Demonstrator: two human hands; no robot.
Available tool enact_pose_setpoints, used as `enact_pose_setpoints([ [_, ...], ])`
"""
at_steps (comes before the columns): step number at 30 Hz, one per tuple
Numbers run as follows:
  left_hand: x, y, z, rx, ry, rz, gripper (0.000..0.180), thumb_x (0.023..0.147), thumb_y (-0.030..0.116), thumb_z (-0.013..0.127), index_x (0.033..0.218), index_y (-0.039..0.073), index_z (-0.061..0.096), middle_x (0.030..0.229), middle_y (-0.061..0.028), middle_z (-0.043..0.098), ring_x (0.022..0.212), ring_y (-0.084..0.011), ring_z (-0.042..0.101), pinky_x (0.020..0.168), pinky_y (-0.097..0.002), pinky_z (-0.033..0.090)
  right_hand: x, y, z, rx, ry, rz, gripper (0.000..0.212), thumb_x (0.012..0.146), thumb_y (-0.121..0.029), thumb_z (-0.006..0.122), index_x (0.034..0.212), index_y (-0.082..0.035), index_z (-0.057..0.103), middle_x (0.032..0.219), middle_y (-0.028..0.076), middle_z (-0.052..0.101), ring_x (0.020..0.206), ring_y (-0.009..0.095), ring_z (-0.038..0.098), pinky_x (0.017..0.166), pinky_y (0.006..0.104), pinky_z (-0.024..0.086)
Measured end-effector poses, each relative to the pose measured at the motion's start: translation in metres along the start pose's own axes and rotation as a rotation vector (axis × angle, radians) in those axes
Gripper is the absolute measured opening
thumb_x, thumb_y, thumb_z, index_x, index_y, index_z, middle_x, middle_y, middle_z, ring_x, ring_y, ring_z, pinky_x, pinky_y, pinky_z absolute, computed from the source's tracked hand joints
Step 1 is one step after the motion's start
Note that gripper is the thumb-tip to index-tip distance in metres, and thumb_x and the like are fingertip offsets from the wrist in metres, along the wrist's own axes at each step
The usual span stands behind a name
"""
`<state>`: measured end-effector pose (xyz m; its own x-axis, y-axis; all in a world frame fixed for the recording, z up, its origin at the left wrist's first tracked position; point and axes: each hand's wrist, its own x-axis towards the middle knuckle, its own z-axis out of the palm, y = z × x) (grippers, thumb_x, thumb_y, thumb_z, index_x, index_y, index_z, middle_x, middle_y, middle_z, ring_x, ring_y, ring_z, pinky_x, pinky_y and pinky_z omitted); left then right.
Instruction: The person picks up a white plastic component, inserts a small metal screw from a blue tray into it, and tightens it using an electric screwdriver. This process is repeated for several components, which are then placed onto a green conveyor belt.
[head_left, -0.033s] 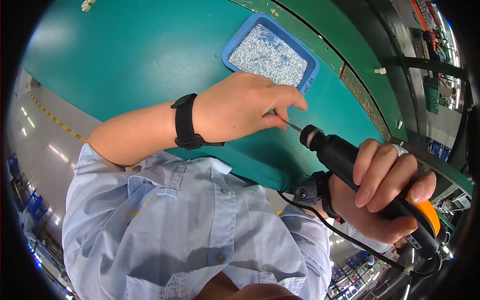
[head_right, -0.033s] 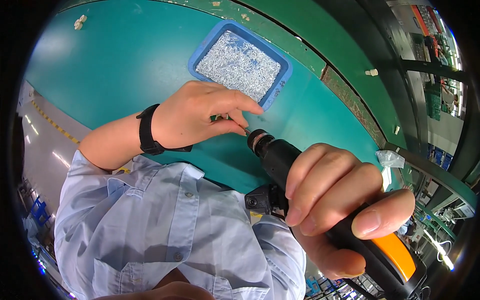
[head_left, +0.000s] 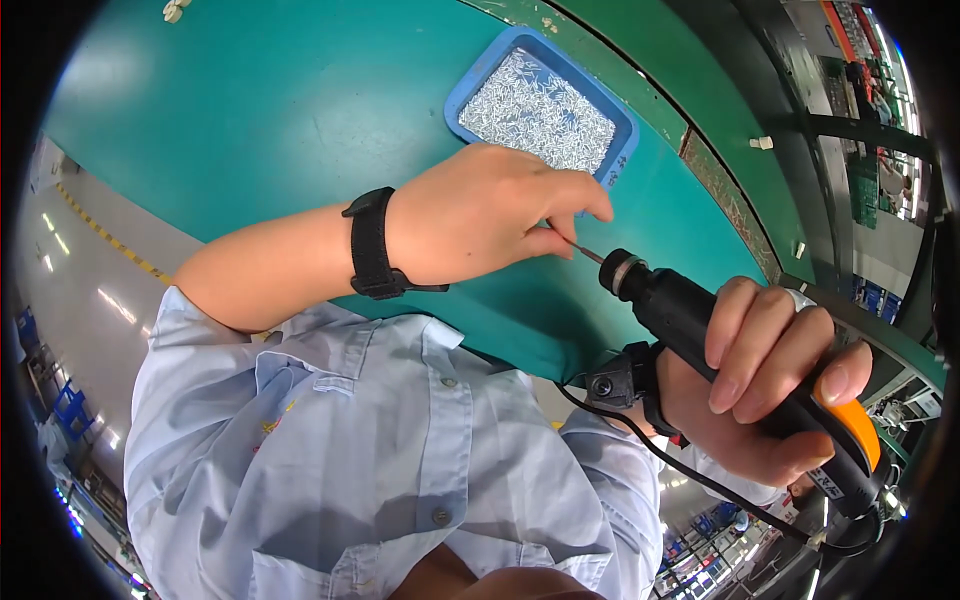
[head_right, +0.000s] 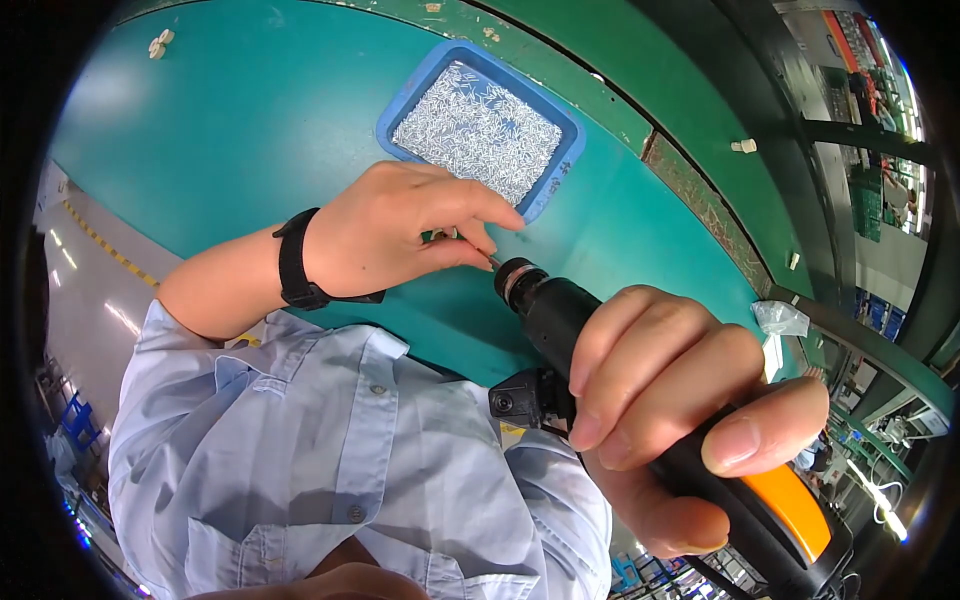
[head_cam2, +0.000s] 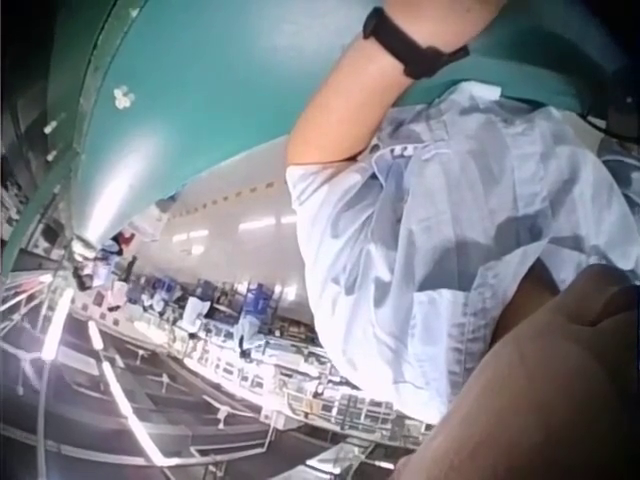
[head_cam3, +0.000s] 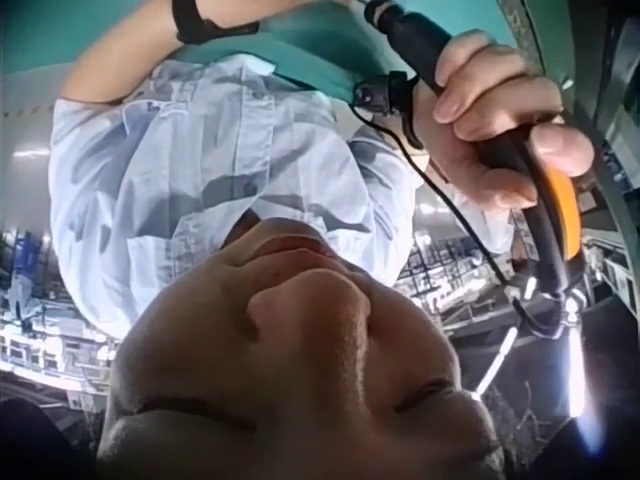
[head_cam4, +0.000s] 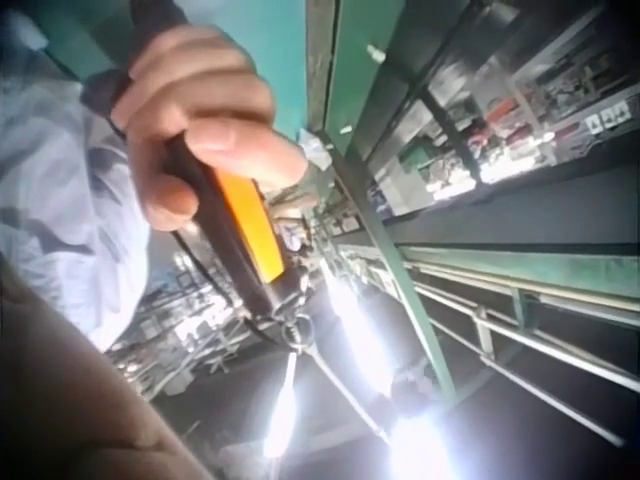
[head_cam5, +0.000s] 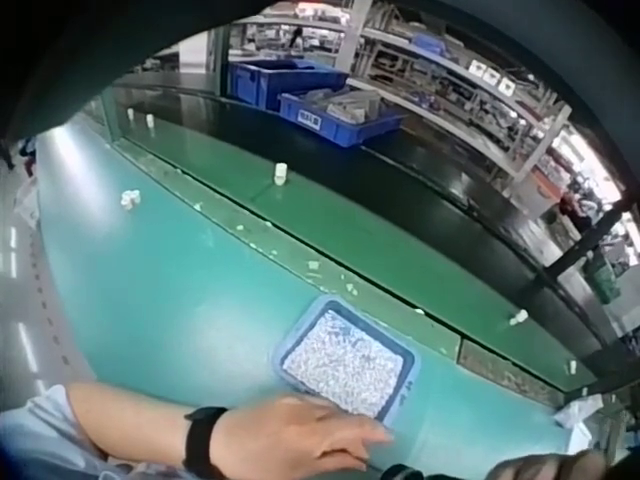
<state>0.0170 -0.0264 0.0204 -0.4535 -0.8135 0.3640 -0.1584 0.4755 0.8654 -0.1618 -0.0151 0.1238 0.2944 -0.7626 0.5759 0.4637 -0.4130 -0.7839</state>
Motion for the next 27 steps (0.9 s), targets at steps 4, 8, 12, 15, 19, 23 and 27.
enact_pose_setpoints([
  [4,-0.001,-0.002,-0.001,0.038,0.007,0.028,0.040,0.069,0.007,0.073,0.107,0.012,0.061,0.075,-0.0009,0.066,0.070,-0.0207,0.062,0.063,-0.0316,0.050,0.002,0.002,0.004,-0.006,0.025,0.019,0.033,0.086,-0.036,0.060,0.105,-0.011,0.050,0.064,-0.002,0.047,0.055,0.009,0.049,0.053,0.0230,0.035],
  [8,0.000,-0.002,0.000,0.047,0.013,0.064,0.041,0.068,0.008,0.074,0.106,0.011,0.061,0.076,-0.0011,0.066,0.074,-0.0213,0.062,0.065,-0.0323,0.050,0.003,0.000,0.005,-0.023,0.039,0.033,0.033,0.087,-0.037,0.058,0.105,-0.010,0.050,0.063,-0.002,0.046,0.054,0.009,0.047,0.052,0.0235,0.033],
  [12,0.005,0.001,-0.006,0.136,0.053,0.103,0.041,0.067,0.009,0.075,0.106,0.011,0.061,0.084,-0.0034,0.066,0.079,-0.0223,0.062,0.069,-0.0334,0.050,0.002,0.001,0.001,-0.077,0.024,0.053,0.033,0.089,-0.038,0.055,0.106,-0.010,0.049,0.062,-0.003,0.045,0.053,0.009,0.045,0.051,0.0238,0.033],
  [15,0.002,-0.002,-0.018,0.265,0.151,0.141,0.041,0.068,0.009,0.074,0.107,0.010,0.061,0.090,-0.0051,0.065,0.081,-0.0234,0.061,0.071,-0.0342,0.049,0.000,0.005,0.000,-0.108,0.015,0.052,0.034,0.089,-0.039,0.054,0.106,-0.010,0.048,0.062,-0.003,0.044,0.052,0.009,0.045,0.052,0.0239,0.032],
  [19,-0.012,-0.015,-0.021,0.203,-0.116,0.061,0.036,0.069,0.011,0.072,0.103,0.008,0.060,0.092,-0.0073,0.062,0.083,-0.0252,0.060,0.073,-0.0365,0.047,-0.004,0.011,-0.005,-0.103,-0.007,0.044,0.034,0.090,-0.039,0.053,0.107,-0.009,0.048,0.061,-0.003,0.044,0.051,0.009,0.044,0.051,0.0244,0.032],
  [23,-0.021,-0.028,-0.005,0.108,-0.222,-0.110,0.032,0.069,0.010,0.074,0.099,0.005,0.063,0.088,-0.0080,0.062,0.077,-0.0263,0.061,0.069,-0.0344,0.050,-0.006,0.022,-0.005,-0.101,-0.026,0.048,0.035,0.089,-0.039,0.053,0.107,-0.009,0.047,0.061,-0.003,0.043,0.050,0.009,0.043,0.050,0.0245,0.032],
  [27,-0.019,-0.030,-0.001,0.035,-0.193,-0.231,0.024,0.071,0.007,0.072,0.094,0.002,0.064,0.084,-0.0098,0.062,0.072,-0.0245,0.062,0.064,-0.0323,0.050,-0.006,0.031,-0.004,-0.097,-0.016,0.030,0.035,0.090,-0.039,0.052,0.107,-0.008,0.047,0.061,-0.002,0.043,0.049,0.009,0.043,0.050,0.0246,0.032],
])
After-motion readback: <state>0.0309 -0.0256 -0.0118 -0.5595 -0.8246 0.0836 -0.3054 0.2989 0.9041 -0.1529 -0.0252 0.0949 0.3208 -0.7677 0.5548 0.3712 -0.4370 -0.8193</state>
